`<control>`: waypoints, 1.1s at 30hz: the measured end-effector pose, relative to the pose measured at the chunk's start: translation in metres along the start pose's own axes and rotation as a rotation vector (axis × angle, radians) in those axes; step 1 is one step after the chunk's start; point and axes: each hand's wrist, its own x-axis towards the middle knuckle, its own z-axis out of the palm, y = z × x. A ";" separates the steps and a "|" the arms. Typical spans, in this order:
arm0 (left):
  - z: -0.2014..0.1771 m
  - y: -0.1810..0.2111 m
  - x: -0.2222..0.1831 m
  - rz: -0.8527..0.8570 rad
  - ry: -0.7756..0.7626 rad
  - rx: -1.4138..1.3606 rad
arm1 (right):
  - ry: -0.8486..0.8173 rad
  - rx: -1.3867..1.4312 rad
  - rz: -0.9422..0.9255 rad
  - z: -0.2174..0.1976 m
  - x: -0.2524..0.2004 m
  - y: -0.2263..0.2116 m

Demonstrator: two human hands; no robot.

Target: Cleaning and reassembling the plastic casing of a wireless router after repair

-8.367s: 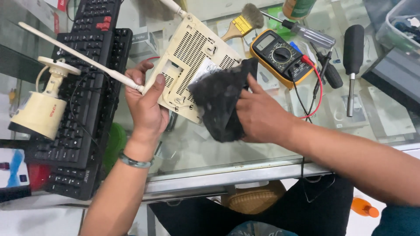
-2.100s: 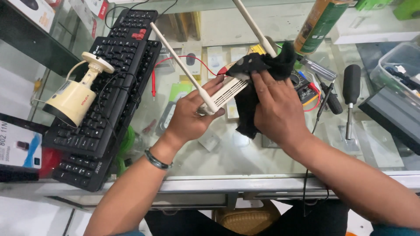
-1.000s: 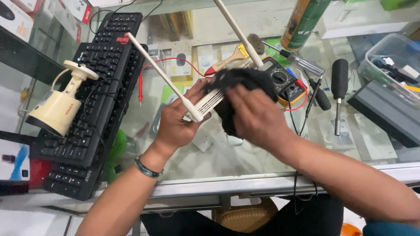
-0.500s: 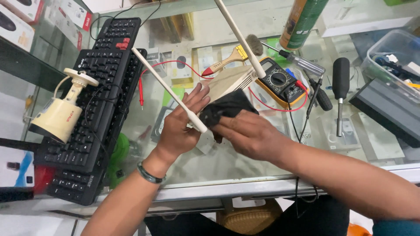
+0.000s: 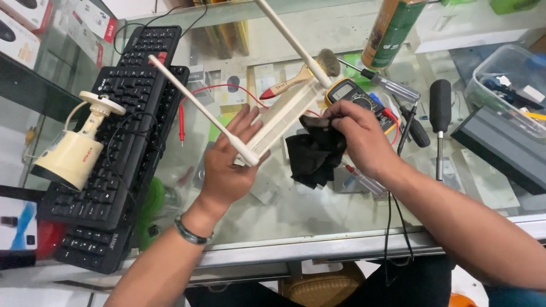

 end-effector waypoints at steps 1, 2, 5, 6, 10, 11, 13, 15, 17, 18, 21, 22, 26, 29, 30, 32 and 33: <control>0.001 0.004 -0.001 0.047 -0.037 0.045 | -0.064 0.129 0.103 0.001 -0.002 -0.008; 0.003 0.005 -0.004 0.047 -0.034 0.044 | -0.065 0.127 0.104 0.005 -0.004 -0.017; 0.007 0.008 -0.012 0.134 -0.135 0.183 | -0.005 0.291 0.233 0.018 -0.010 -0.041; 0.008 0.007 -0.013 0.193 -0.162 0.263 | 0.039 0.416 0.331 0.024 -0.011 -0.049; 0.012 0.008 -0.016 0.165 -0.186 0.430 | 0.174 0.795 0.611 0.036 -0.014 -0.072; 0.006 0.008 -0.011 0.170 -0.184 0.430 | 0.176 0.795 0.606 0.037 -0.013 -0.058; -0.005 0.009 -0.001 -0.061 -0.107 0.335 | 0.223 0.944 0.668 0.039 -0.011 -0.031; -0.018 -0.007 0.004 -0.217 -0.128 -0.022 | 0.231 0.984 0.688 0.032 -0.011 -0.051; -0.025 -0.039 -0.006 -0.371 -0.144 -0.381 | 0.234 1.020 0.710 0.029 -0.010 -0.044; -0.026 -0.062 -0.017 -0.554 -0.181 -0.773 | 0.181 0.997 0.717 0.030 -0.008 -0.027; -0.034 -0.048 -0.016 -0.773 -0.306 -1.359 | 0.077 0.980 0.631 0.032 -0.012 -0.018; -0.037 -0.030 -0.010 -0.811 -0.398 -1.553 | 0.028 0.980 0.538 0.031 -0.014 -0.021; -0.035 -0.038 -0.007 -0.820 -0.495 -1.645 | -0.073 0.988 0.506 0.028 -0.015 -0.004; -0.011 -0.063 -0.028 -0.896 -0.377 -1.516 | -0.197 0.932 0.445 0.031 -0.017 0.000; -0.006 -0.072 -0.039 -0.993 -0.244 -1.438 | -0.220 0.917 0.398 0.033 -0.018 0.000; -0.005 -0.073 -0.040 -1.085 -0.111 -1.352 | -0.245 0.904 0.349 0.037 -0.017 -0.002; -0.008 -0.064 -0.032 -1.106 -0.017 -1.274 | -0.167 0.853 0.323 0.039 -0.015 -0.003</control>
